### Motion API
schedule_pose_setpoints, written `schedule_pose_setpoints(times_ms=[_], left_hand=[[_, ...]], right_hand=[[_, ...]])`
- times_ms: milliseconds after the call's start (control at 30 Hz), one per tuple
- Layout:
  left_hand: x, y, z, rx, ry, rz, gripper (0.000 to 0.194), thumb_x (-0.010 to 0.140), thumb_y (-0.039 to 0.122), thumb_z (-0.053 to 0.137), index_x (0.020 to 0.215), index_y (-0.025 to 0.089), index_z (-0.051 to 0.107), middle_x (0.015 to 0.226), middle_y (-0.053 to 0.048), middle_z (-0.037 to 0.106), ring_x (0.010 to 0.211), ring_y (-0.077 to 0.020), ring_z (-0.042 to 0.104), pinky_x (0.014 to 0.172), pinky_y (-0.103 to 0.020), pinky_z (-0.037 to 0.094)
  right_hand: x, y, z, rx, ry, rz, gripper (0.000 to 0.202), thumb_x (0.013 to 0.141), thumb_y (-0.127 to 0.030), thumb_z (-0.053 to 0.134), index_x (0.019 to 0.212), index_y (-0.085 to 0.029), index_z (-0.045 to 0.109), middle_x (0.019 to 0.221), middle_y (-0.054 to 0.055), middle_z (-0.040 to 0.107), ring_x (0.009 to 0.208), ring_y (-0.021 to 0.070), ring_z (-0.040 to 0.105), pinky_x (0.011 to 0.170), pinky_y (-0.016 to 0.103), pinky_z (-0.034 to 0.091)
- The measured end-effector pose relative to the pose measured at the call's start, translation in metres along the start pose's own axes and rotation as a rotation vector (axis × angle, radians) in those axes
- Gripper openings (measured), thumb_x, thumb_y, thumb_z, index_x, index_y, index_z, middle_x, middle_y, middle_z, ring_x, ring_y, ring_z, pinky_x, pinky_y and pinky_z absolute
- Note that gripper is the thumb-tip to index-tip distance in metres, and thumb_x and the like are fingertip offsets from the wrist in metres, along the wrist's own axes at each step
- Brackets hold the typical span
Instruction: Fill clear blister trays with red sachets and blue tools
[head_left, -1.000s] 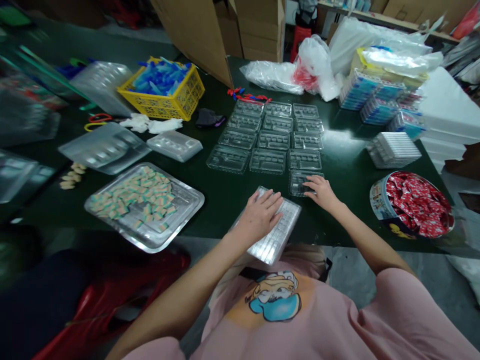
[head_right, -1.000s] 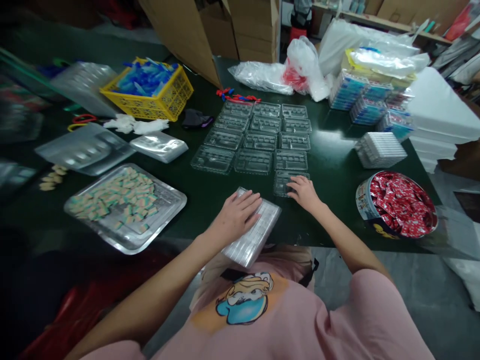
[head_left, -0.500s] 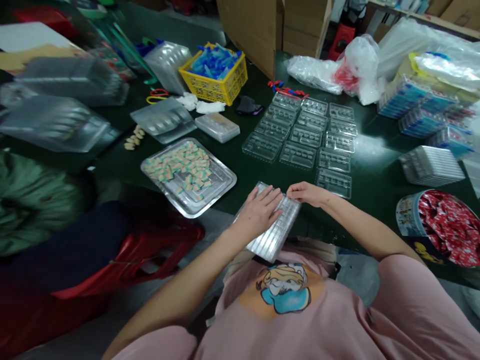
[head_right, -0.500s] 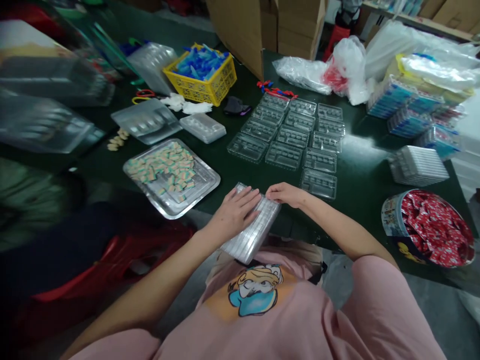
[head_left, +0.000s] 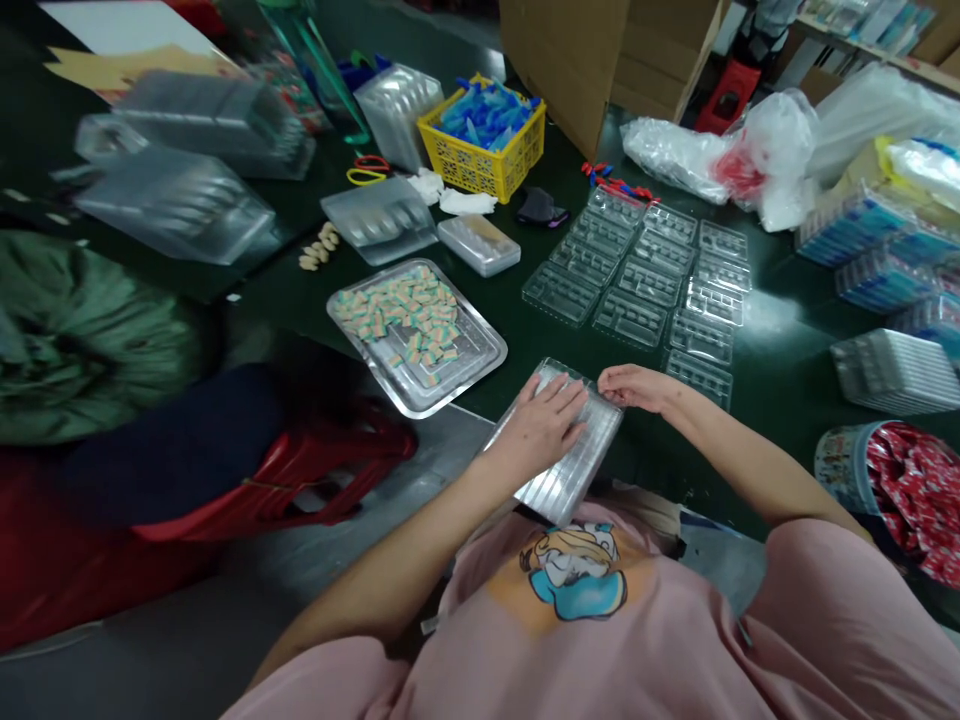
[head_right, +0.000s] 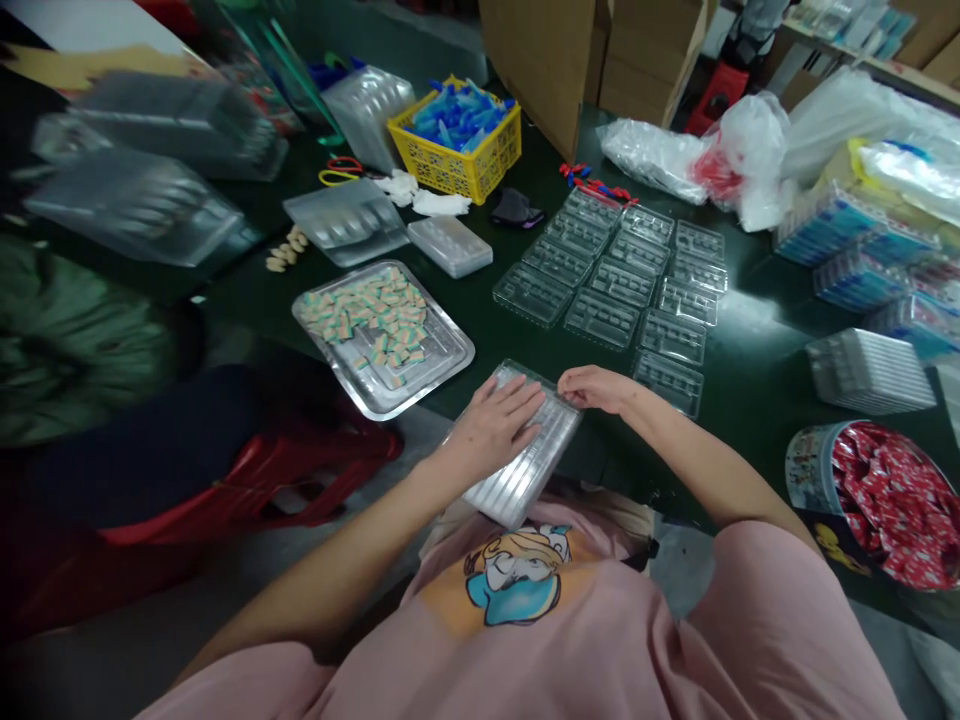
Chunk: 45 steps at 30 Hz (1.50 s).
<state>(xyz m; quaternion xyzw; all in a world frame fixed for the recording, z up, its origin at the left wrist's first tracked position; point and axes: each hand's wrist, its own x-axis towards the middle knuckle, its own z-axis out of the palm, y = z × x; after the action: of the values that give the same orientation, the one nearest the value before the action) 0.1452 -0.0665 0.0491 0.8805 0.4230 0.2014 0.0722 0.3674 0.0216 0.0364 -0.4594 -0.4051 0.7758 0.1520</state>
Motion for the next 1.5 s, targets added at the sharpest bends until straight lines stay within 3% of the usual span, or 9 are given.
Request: schedule_pose_setpoints(times_ms=[333, 700, 867, 1033, 1100, 1167, 1300, 1400, 1500], left_hand=[[0.000, 0.006, -0.005, 0.033, -0.022, -0.072, 0.040, 0.097, 0.034, 0.046, 0.129, 0.014, 0.059, 0.138, -0.011, 0.059, 0.133, -0.0295, 0.048, 0.111, -0.054, 0.029], [-0.001, 0.004, -0.008, -0.013, -0.046, -0.077, 0.040, 0.097, 0.034, 0.045, 0.129, 0.015, 0.058, 0.139, -0.011, 0.058, 0.135, -0.0283, 0.046, 0.114, -0.054, 0.025], [-0.001, 0.005, -0.010, -0.065, -0.101, -0.091, 0.041, 0.097, 0.034, 0.047, 0.132, 0.015, 0.056, 0.143, -0.012, 0.054, 0.137, -0.0290, 0.043, 0.115, -0.055, 0.025], [-0.002, -0.003, -0.021, -0.205, -0.122, -0.027, 0.047, 0.091, 0.038, 0.058, 0.132, 0.016, 0.055, 0.145, -0.013, 0.052, 0.139, -0.0299, 0.040, 0.116, -0.054, 0.026], [-0.012, -0.019, -0.031, -0.287, -0.018, 0.008, 0.045, 0.092, 0.038, 0.057, 0.134, 0.019, 0.055, 0.147, -0.011, 0.050, 0.142, -0.0266, 0.036, 0.117, -0.049, 0.029], [-0.030, -0.045, -0.037, -0.294, 0.217, -0.137, 0.044, 0.094, 0.034, 0.054, 0.137, 0.023, 0.052, 0.152, -0.010, 0.043, 0.146, -0.0240, 0.028, 0.118, -0.047, 0.027], [-0.083, -0.118, -0.024, -0.223, 0.802, -0.848, 0.056, 0.087, 0.038, 0.061, 0.139, 0.022, 0.047, 0.160, -0.014, 0.026, 0.150, -0.0281, 0.015, 0.120, -0.050, 0.015], [-0.110, -0.159, 0.004, -0.706, 1.172, -1.368, 0.049, 0.082, 0.042, 0.066, 0.124, 0.019, 0.054, 0.141, -0.014, 0.050, 0.135, -0.0250, 0.043, 0.114, -0.041, 0.031], [-0.115, -0.173, 0.031, -0.978, 1.188, -1.492, 0.037, 0.079, 0.047, 0.066, 0.094, 0.014, 0.059, 0.099, -0.011, 0.067, 0.099, -0.0232, 0.063, 0.092, -0.041, 0.049]], right_hand=[[0.053, -0.008, -0.029, 0.031, 0.336, -0.272, 0.044, 0.054, -0.050, 0.082, 0.066, -0.018, 0.055, 0.056, -0.007, 0.044, 0.048, 0.0054, 0.031, 0.047, 0.021, 0.022], [0.116, -0.002, -0.002, -0.051, 0.536, -0.311, 0.037, 0.071, -0.055, 0.065, 0.082, -0.020, 0.060, 0.066, -0.002, 0.055, 0.058, 0.0114, 0.049, 0.055, 0.024, 0.039], [0.090, 0.005, 0.000, -0.808, 0.604, -0.748, 0.040, 0.085, -0.048, 0.059, 0.112, -0.019, 0.065, 0.122, 0.014, 0.063, 0.117, 0.0276, 0.054, 0.099, 0.045, 0.041], [0.077, 0.020, 0.005, -1.493, 0.223, -0.816, 0.040, 0.089, -0.031, 0.059, 0.129, -0.027, 0.061, 0.148, 0.010, 0.047, 0.142, 0.0303, 0.034, 0.113, 0.053, 0.026], [0.082, 0.026, 0.007, -1.593, 0.197, -0.755, 0.038, 0.088, -0.025, 0.059, 0.125, -0.028, 0.064, 0.149, 0.010, 0.047, 0.141, 0.0310, 0.036, 0.113, 0.054, 0.025], [0.087, 0.030, 0.008, -1.616, 0.216, -0.734, 0.037, 0.087, -0.023, 0.061, 0.123, -0.028, 0.066, 0.149, 0.011, 0.047, 0.140, 0.0314, 0.039, 0.112, 0.054, 0.025], [0.091, 0.033, 0.007, -1.598, 0.224, -0.764, 0.037, 0.086, -0.022, 0.061, 0.122, -0.027, 0.067, 0.149, 0.012, 0.047, 0.140, 0.0319, 0.039, 0.112, 0.054, 0.024], [0.091, 0.035, 0.006, -1.581, 0.228, -0.780, 0.037, 0.085, -0.021, 0.062, 0.120, -0.027, 0.068, 0.150, 0.012, 0.046, 0.139, 0.0330, 0.039, 0.113, 0.055, 0.024], [0.093, 0.036, 0.006, -1.577, 0.232, -0.797, 0.035, 0.086, -0.022, 0.061, 0.120, -0.028, 0.068, 0.149, 0.012, 0.046, 0.138, 0.0332, 0.040, 0.112, 0.056, 0.024]])
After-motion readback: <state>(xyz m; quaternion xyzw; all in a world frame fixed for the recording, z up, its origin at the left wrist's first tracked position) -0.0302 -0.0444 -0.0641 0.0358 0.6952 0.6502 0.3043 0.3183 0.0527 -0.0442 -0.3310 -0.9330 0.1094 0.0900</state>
